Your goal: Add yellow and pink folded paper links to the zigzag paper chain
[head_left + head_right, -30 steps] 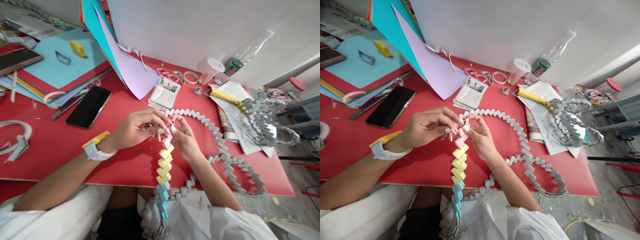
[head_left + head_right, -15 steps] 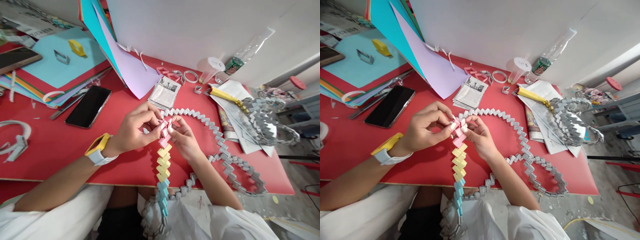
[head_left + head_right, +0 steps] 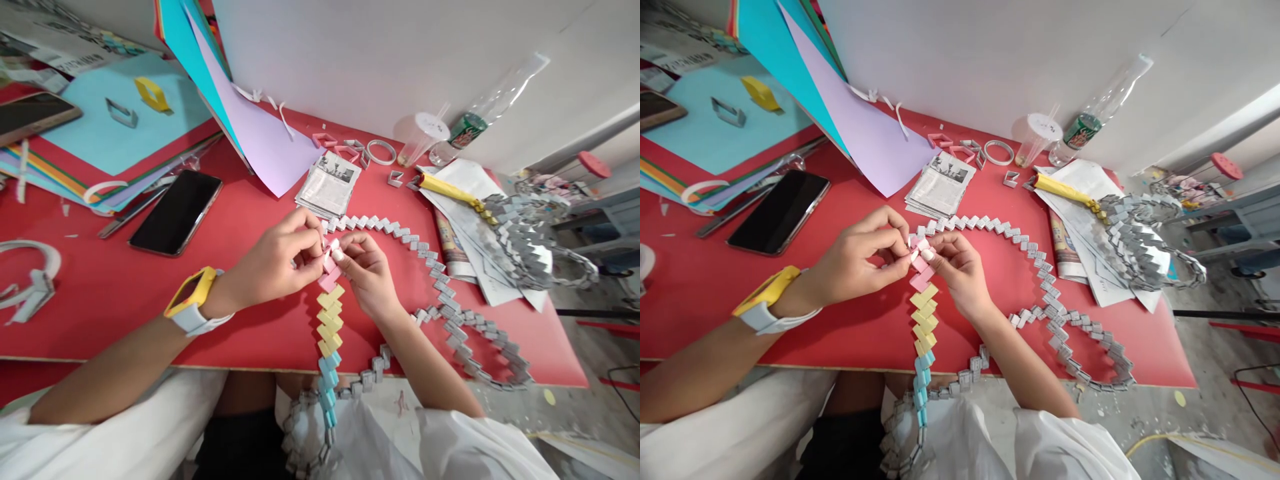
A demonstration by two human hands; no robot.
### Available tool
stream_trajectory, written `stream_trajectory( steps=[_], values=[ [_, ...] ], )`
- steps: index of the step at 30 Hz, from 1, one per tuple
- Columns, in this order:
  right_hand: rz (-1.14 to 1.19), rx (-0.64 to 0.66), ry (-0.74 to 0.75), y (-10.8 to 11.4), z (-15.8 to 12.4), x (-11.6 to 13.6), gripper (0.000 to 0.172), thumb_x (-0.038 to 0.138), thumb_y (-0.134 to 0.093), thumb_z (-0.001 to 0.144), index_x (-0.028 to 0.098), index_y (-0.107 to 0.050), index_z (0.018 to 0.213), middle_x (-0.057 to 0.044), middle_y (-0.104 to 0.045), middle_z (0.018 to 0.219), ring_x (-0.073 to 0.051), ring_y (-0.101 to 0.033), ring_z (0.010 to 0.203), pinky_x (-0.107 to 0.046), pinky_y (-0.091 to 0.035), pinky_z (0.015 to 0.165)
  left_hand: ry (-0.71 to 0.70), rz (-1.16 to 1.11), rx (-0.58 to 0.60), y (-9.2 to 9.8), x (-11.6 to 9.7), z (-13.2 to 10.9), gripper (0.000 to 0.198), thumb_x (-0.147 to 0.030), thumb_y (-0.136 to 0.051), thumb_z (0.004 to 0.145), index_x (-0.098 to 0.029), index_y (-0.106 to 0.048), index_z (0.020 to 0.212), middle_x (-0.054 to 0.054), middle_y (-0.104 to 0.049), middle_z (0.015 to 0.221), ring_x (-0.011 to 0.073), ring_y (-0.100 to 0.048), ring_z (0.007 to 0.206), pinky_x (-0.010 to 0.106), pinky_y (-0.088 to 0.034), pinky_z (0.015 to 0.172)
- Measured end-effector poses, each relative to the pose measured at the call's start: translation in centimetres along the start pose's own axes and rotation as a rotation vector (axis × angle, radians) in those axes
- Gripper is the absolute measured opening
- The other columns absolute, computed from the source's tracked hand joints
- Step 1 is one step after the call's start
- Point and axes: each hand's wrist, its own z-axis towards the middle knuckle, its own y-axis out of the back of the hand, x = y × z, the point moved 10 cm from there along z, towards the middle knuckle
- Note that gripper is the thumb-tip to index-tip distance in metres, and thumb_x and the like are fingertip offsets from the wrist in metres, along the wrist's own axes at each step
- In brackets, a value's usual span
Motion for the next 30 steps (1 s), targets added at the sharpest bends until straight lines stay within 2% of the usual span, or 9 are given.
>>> stream_trajectory(
  steps=[3,6,12,14,16,19,24,27,30],
  values=[
    [-0.048,-0.008,0.047,-0.2,-0.1,0.2,0.019,0.027,-0.076,0.078,0.023,-0.059,0.086,0.004,-0.062,0.079,-0.009,-0.057,0.069,-0.023,-0.051,0.066,0.162,-0.122,0.041,-0.4,1.8,-0.1,0.02,-0.007,-0.062,0.078,-0.015,-0.05,0.063,0.0,-0.049,0.083,0.0045,-0.049,0.06,0.016,-0.045,0.049],
    [-0.066,0.013,0.058,-0.5,-0.1,0.1,0.018,0.028,-0.075,0.08,0.023,-0.06,0.088,0.002,-0.064,0.082,-0.009,-0.059,0.072,-0.023,-0.051,0.065,0.291,-0.277,0.086,-1.0,3.3,-0.4,0.022,-0.01,-0.065,0.075,-0.015,-0.05,0.059,0.0,-0.051,0.08,0.0049,-0.052,0.058,0.016,-0.048,0.049],
    [-0.07,0.064,0.041,-0.4,0.1,-0.2,0.016,0.029,-0.074,0.081,0.022,-0.062,0.089,0.001,-0.067,0.082,-0.011,-0.062,0.073,-0.024,-0.052,0.064,0.413,-0.496,0.18,-2.2,4.3,-0.7,0.021,-0.015,-0.064,0.078,-0.014,-0.053,0.06,0.0,-0.058,0.077,0.0053,-0.058,0.048,0.017,-0.052,0.044],
    [-0.046,0.061,0.035,-0.3,0.3,-0.2,0.02,0.028,-0.075,0.08,0.023,-0.061,0.093,0.001,-0.068,0.085,-0.011,-0.063,0.074,-0.024,-0.052,0.066,0.433,-0.508,0.14,-1.9,4.6,-0.7,0.017,-0.018,-0.067,0.078,-0.014,-0.057,0.065,0.001,-0.062,0.076,0.0066,-0.06,0.048,0.018,-0.053,0.045],
    [-0.027,0.014,0.02,0.2,0.4,-0.2,0.027,0.026,-0.076,0.079,0.025,-0.058,0.098,0.002,-0.068,0.084,-0.011,-0.065,0.073,-0.024,-0.053,0.067,0.456,-0.484,0.031,-1.2,5.3,-0.7,0.012,-0.024,-0.072,0.077,-0.014,-0.065,0.076,0.003,-0.067,0.077,0.0085,-0.061,0.049,0.019,-0.053,0.045],
    [-0.057,-0.061,0.039,0.9,0.3,0.1,0.03,0.026,-0.076,0.079,0.027,-0.059,0.103,0.004,-0.068,0.078,-0.011,-0.064,0.07,-0.026,-0.054,0.068,0.465,-0.424,-0.095,-0.4,5.7,-0.9,0.019,-0.031,-0.074,0.077,-0.015,-0.071,0.087,0.006,-0.071,0.08,0.0119,-0.064,0.057,0.02,-0.054,0.046],
    [-0.145,-0.13,0.107,1.4,0.1,0.6,0.028,0.028,-0.075,0.078,0.026,-0.069,0.105,0.0,-0.071,0.081,-0.013,-0.064,0.073,-0.03,-0.054,0.072,0.391,-0.293,-0.113,-0.3,4.9,-0.8,0.014,-0.029,-0.071,0.081,-0.015,-0.073,0.084,0.004,-0.07,0.081,0.0135,-0.068,0.07,0.021,-0.057,0.059],
    [-0.219,-0.135,0.116,1.4,0.1,0.5,0.027,0.026,-0.076,0.076,0.027,-0.074,0.102,-0.001,-0.073,0.085,-0.014,-0.063,0.073,-0.03,-0.054,0.07,0.375,-0.25,-0.094,-0.5,4.8,-0.9,0.011,-0.027,-0.07,0.081,-0.016,-0.073,0.081,0.003,-0.068,0.077,0.0123,-0.066,0.067,0.019,-0.055,0.057],
    [-0.244,-0.121,0.142,1.3,0.2,0.8,0.026,0.024,-0.076,0.075,0.027,-0.075,0.101,0.0,-0.072,0.084,-0.013,-0.061,0.071,-0.029,-0.054,0.066,0.394,-0.328,-0.127,-0.6,5.2,-1.1,0.015,-0.029,-0.071,0.081,-0.015,-0.071,0.082,0.005,-0.068,0.079,0.0125,-0.066,0.065,0.021,-0.056,0.057]
  ],
)
